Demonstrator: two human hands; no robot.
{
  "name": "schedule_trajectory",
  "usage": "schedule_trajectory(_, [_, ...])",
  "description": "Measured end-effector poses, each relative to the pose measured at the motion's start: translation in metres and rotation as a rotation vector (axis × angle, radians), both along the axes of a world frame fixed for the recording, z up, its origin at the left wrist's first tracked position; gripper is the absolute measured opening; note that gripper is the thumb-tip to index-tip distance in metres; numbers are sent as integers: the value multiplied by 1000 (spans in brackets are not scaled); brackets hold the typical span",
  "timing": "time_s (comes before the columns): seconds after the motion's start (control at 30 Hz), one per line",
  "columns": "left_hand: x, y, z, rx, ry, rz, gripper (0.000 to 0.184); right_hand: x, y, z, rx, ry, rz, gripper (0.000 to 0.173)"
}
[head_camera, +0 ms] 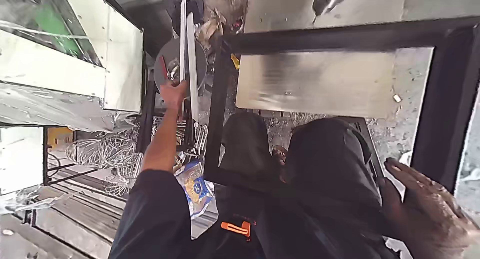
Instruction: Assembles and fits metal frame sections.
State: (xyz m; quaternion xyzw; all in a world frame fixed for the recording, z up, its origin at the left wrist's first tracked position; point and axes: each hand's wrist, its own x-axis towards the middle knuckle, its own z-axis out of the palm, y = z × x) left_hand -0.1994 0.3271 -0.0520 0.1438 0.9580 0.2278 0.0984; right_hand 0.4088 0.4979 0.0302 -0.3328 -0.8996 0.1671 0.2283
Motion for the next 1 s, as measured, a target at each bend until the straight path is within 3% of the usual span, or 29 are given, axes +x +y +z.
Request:
schedule_trajectory(0.17, [50, -37, 60, 533, -145, 25, 24, -28, -5, 6, -64, 36, 58, 27])
schedule_trajectory(0.33, [132, -61, 103, 1142, -353, -104, 25, -112, -16, 37, -512, 249, 170, 33])
schedule_trajectory(0.47, [192, -51, 117, 1437, -452, -234, 33, -207, -23, 61, -715, 410, 323, 51])
schedule_trajectory(0.6, [246, -20, 120, 1516, -326, -242, 28, -269, -38, 109, -880, 351, 471, 77])
schedule_trajectory(0.8, [284, 10, 116, 1535, -294, -299, 23, -275, -35, 116, -857, 319, 496, 56])
schedule_trajectory(0.9, [289, 13, 109, 1429, -290, -413, 25, -255, -21, 111, -872, 324, 511, 51])
schedule_trajectory(1.0, [287, 10, 100, 1278, -282, -337, 28, -223, -11, 105, -939, 336, 535, 46])
